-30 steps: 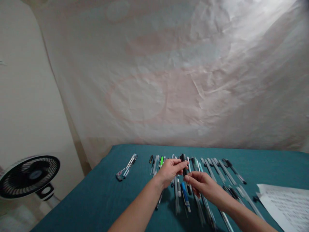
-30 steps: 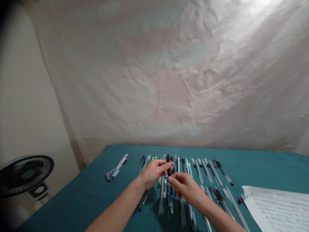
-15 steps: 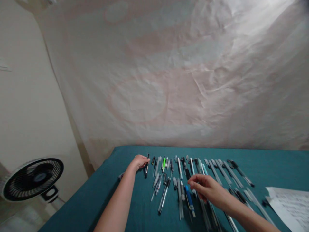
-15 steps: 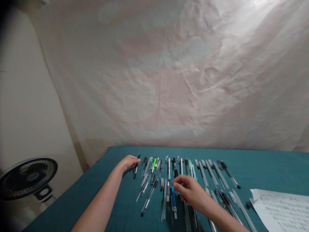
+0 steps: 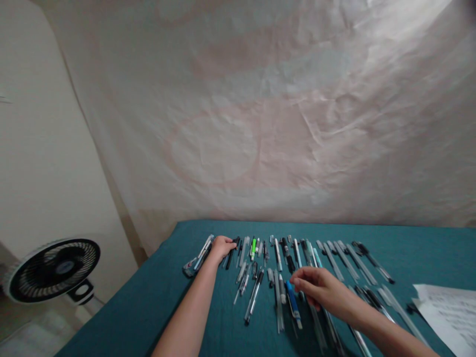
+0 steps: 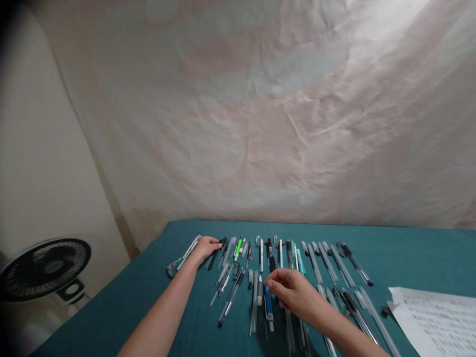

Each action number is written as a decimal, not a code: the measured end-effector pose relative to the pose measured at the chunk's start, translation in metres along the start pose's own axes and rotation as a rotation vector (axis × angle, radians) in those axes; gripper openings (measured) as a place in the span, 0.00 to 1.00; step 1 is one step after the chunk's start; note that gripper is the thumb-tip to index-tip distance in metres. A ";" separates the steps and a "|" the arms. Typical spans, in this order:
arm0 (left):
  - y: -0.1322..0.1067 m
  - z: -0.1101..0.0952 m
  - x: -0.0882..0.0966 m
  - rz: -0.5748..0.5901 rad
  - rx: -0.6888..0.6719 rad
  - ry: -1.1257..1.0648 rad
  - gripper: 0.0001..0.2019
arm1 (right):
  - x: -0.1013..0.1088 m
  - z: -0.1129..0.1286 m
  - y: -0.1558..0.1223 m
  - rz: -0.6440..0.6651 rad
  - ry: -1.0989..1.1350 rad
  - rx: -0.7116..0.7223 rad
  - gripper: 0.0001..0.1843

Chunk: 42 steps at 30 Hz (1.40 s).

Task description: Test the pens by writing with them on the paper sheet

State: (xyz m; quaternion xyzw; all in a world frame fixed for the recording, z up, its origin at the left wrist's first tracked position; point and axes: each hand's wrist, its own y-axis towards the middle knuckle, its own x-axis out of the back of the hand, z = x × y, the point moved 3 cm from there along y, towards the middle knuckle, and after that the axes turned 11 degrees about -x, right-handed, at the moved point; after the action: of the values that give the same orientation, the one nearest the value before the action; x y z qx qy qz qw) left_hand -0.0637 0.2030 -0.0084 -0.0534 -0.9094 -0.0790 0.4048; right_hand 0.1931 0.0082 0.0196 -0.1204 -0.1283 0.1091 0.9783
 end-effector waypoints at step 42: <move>-0.044 -0.068 0.038 -0.140 -0.184 -0.060 0.10 | -0.005 0.012 -0.010 0.000 0.020 0.054 0.17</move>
State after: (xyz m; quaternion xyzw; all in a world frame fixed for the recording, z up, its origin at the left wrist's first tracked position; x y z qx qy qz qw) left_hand -0.0464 0.1487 0.0603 -0.0292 -0.9116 -0.1886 0.3641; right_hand 0.1871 0.0003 0.0325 -0.0951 -0.1153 0.1112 0.9825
